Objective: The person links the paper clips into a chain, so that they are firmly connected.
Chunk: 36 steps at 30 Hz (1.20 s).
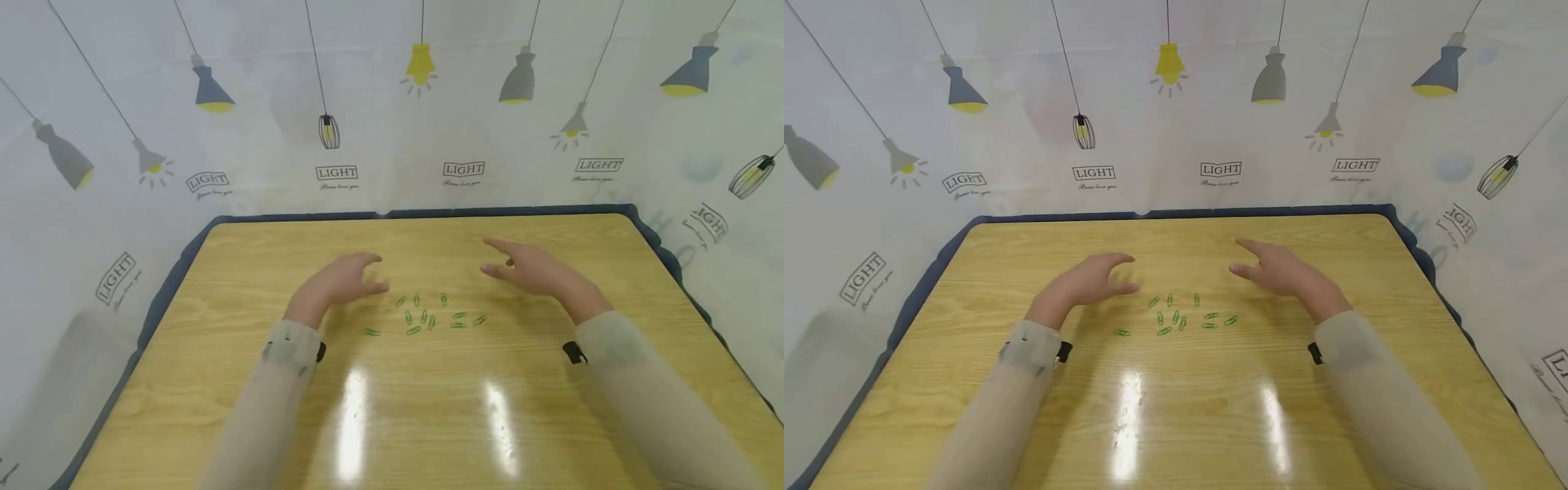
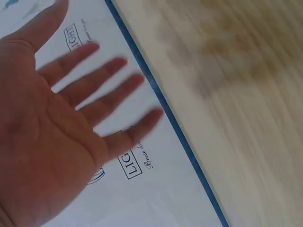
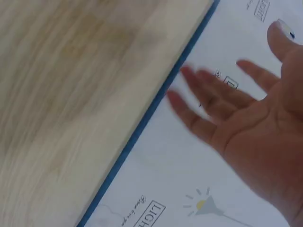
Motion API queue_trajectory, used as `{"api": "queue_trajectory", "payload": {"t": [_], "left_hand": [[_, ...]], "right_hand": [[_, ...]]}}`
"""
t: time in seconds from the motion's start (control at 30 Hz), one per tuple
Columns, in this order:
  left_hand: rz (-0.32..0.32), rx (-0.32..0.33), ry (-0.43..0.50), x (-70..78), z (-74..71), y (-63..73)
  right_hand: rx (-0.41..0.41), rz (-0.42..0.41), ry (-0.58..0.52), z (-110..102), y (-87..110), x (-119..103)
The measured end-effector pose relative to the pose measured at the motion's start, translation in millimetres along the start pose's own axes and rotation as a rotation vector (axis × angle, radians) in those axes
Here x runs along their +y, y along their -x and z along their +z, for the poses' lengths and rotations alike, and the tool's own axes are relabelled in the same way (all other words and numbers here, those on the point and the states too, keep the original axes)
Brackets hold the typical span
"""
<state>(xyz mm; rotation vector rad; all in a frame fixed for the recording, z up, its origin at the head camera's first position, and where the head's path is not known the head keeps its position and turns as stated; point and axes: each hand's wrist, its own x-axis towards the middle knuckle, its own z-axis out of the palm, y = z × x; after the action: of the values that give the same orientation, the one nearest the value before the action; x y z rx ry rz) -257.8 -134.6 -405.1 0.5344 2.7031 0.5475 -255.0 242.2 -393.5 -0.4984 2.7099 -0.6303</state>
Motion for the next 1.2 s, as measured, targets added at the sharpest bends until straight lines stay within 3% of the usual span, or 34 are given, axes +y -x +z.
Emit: {"api": "queue_trajectory", "payload": {"t": [0.23, 0.4, 0.6, 1.2], "left_hand": [[0.131, -0.166, 0.123, -13.5, 14.1, 14.6], [0.178, -0.217, 0.146, -30.3, 25.7, 20.8], [0.189, -0.213, 0.167, -35.4, 32.5, 22.8], [0.183, -0.180, 0.072, -20.6, 36.8, 23.0]], "right_hand": [[-0.137, -0.136, -0.102, 22, 5.3, 5], [-0.176, -0.172, -0.136, 41, 4.1, 15], [-0.181, -0.175, -0.157, 53, 3.6, 23], [-0.163, -0.184, -0.106, 55, 5.9, 14]]}}
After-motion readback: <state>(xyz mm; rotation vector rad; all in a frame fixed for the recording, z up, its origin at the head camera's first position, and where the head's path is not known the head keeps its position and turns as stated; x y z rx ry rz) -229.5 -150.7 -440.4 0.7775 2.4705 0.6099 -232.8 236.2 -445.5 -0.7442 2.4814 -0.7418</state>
